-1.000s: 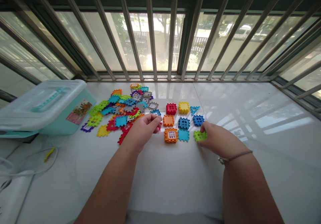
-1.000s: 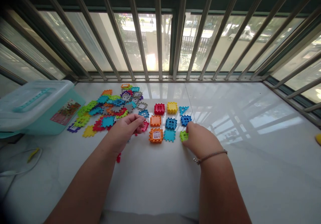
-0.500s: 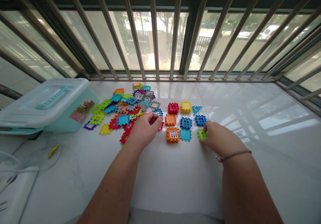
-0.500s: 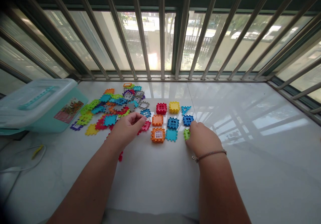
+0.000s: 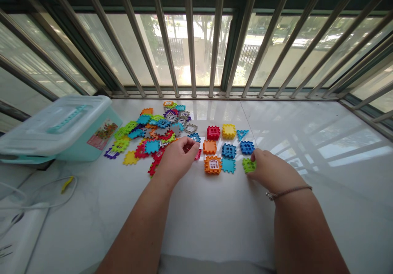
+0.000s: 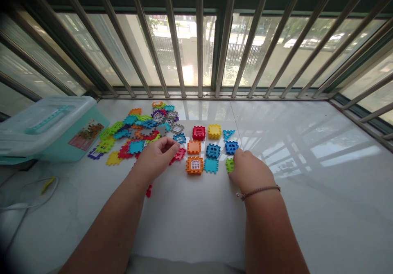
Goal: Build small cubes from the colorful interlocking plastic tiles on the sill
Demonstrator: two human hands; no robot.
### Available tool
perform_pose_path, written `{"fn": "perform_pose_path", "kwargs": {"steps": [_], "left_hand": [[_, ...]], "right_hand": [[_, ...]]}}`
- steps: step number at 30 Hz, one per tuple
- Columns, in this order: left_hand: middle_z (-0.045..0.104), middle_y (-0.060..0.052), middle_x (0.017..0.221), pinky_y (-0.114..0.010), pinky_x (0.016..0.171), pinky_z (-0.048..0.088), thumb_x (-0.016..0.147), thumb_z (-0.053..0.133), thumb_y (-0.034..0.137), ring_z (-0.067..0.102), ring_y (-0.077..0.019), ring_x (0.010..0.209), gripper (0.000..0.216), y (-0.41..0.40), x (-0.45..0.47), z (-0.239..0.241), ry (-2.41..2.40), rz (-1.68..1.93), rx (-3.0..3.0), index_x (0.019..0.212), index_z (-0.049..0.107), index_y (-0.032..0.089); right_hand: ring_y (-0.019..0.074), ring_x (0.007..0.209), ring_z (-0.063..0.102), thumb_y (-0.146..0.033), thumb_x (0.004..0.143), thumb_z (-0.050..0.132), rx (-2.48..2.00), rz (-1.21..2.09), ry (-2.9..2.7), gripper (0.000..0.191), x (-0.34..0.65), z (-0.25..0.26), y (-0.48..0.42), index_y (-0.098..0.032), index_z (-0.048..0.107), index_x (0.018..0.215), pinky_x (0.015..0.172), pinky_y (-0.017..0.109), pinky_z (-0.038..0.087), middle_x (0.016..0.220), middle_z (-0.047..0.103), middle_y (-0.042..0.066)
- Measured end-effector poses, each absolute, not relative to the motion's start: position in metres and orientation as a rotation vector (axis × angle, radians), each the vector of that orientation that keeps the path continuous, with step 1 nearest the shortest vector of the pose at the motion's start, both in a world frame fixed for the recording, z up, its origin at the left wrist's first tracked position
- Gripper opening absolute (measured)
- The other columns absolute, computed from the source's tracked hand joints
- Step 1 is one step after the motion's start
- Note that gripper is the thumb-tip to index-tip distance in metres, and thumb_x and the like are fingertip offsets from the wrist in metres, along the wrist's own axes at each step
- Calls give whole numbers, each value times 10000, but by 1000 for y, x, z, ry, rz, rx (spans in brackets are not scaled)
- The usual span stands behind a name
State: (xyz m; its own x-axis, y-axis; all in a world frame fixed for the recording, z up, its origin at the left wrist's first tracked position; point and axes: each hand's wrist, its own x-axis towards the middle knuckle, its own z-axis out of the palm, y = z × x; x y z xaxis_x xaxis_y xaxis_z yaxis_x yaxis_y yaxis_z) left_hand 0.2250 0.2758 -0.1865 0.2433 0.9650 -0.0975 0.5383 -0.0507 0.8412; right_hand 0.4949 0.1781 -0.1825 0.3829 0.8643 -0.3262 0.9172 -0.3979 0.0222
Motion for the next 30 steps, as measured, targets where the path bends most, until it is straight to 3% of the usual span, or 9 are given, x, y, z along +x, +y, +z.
{"fn": "perform_pose_path", "kwargs": {"steps": [9,12,18,21,25,30], "left_hand": [[791,-57,1013,-316,779,505,934,685,429,700,-218,869,222,276,221,-183,1487,612,1899,970,751,220],[776,-88,1118,-342,857,526,904,736,385,710,-248,949,214,277,219,-186,1538,553,2006,1028,754,212],[703,-142,1298,-411,1058,518,824,875,408,671,-339,1235,499,278,215,-200,1565,345,2161,1257,740,200],[688,-154,1315,-424,1123,494,861,839,353,641,-353,1301,427,278,214,-206,1565,276,2263,1244,743,189],[697,-152,1278,-431,1087,511,914,774,339,654,-361,1264,289,281,213,-208,1589,243,2349,1162,752,192],[732,-125,1132,-389,924,537,909,742,284,703,-328,1103,121,281,214,-206,1601,213,2384,1009,724,218]], "right_hand": [[273,796,681,-300,971,625,2546,-237,1596,73,476,-156,180,-235,658,972,627,339,302,869,736,103],[237,703,591,-264,1001,555,2592,-139,1738,161,466,-151,185,-250,616,853,620,347,241,768,680,70],[174,604,413,-218,946,577,2634,-47,2246,267,441,-160,198,-252,427,728,624,330,216,651,532,-2],[158,597,390,-201,938,583,2535,-180,2468,307,425,-171,202,-249,379,713,622,321,210,648,511,-18],[150,612,409,-197,942,604,2338,-367,2715,292,402,-179,202,-244,407,731,625,314,204,666,531,-28],[149,621,413,-181,945,608,2201,-450,2826,290,389,-180,199,-241,420,732,626,316,187,659,517,-34]]}}
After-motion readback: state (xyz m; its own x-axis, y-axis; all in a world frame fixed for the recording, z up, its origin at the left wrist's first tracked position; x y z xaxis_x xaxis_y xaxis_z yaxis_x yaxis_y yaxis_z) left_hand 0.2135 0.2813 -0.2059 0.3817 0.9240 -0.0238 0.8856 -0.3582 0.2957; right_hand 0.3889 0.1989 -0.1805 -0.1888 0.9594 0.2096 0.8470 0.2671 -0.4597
